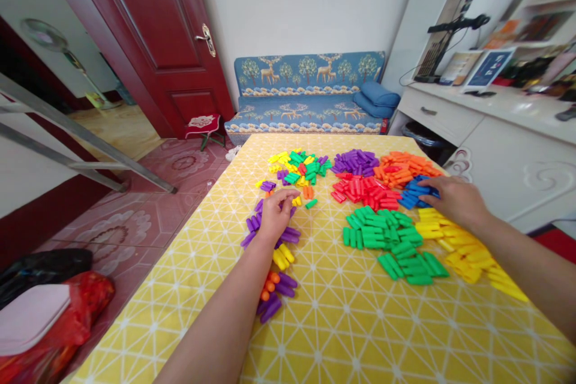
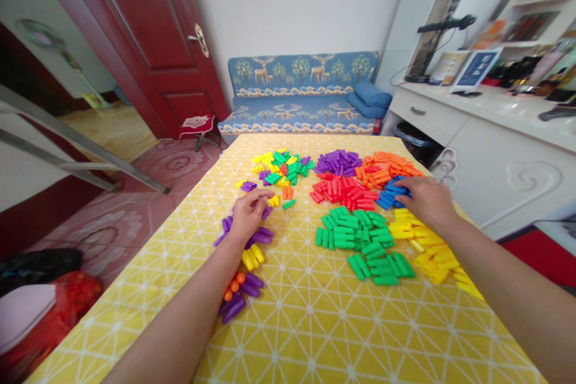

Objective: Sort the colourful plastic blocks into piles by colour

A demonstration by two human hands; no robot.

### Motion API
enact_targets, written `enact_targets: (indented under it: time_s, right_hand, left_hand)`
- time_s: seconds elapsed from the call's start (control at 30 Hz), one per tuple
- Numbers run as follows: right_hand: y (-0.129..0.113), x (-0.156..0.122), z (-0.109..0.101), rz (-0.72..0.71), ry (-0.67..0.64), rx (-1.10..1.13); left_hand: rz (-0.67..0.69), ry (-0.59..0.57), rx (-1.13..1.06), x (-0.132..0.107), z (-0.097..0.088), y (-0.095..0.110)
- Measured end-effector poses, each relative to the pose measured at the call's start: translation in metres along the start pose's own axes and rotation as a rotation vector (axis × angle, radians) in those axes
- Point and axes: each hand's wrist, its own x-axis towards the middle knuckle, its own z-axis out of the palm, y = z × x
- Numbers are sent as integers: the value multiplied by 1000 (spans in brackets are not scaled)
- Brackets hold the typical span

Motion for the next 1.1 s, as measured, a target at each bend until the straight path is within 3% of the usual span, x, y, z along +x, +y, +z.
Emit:
enact_targets:
  time_s: [0.17,0.27,0.33,0.43,0.57,0.67,0.8,1.1]
  right_hand:
    - [-3,3,0,-32,106,16]
    - [-26,2,-9,-115,219,58]
    - [-59,-2,-16,-170,263,136]
    - [-129,-16,-16,-253,243,364]
    - [-221,-39,11,-280,47,644]
    - [-263,-49,37,-229,-35,647]
    - [-283,-52,56,-155,-20,505]
    - [-282,-54,62,-227,-57,364]
  left_hand:
    - [33,3,27,1,0,-4]
    - [36,14,31,1,0,-6]
    - [27,28,40,1,1,-7]
    - [5,55,64,1,1,-7]
    - [-19,67,113,0,-1,-6]
    - [-13,43,164,1,-3,-5]
    - [45,-49,293,2,-4,-2]
    - [96,-254,576,2,-3,5]
